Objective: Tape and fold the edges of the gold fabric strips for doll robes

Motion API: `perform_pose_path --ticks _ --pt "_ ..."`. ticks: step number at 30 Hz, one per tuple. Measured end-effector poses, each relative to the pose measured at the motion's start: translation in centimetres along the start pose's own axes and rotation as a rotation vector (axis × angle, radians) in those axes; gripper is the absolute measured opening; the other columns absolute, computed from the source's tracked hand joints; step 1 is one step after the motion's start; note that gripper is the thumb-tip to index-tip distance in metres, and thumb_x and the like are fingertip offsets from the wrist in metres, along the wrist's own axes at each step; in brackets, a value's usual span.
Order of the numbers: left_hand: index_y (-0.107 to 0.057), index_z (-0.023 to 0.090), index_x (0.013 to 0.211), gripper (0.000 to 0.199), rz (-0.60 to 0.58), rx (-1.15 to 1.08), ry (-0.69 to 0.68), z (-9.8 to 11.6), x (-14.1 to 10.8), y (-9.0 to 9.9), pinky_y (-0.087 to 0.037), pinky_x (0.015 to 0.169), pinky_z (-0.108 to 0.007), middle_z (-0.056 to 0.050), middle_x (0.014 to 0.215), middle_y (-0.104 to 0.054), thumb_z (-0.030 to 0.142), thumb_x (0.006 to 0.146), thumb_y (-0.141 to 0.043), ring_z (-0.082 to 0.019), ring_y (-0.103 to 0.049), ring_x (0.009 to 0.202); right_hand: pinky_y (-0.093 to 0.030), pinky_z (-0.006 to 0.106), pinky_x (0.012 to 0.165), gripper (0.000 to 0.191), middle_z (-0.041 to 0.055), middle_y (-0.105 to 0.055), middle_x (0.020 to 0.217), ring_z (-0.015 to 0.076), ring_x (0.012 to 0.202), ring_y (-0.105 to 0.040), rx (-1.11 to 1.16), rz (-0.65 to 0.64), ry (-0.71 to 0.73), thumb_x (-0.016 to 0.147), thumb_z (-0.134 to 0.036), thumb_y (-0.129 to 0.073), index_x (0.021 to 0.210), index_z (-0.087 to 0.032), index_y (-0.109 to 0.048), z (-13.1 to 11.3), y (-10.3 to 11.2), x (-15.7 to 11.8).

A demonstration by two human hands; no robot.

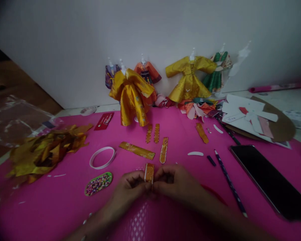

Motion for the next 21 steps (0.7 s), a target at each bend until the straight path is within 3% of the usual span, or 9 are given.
perform_pose_path --ticks 21 --pt "-0.071 0.018 0.069 0.017 0.012 0.009 0.021 -0.17 -0.02 0.28 -0.047 0.064 -0.028 0.0 0.063 -0.071 0.032 0.065 -0.08 -0.015 -0.062 0.06 -0.04 0.029 0.057 0.013 0.0017 -0.066 0.068 0.0158 0.06 -0.055 -0.018 0.016 0.025 0.07 -0.032 -0.069 0.078 -0.021 -0.071 -0.52 0.17 0.0"
Point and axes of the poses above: each hand's wrist, its own x-axis towards the middle knuckle, its own y-axis out of the back of the hand, z = x × y, the point moved 10 cm from there along x, towards the middle knuckle
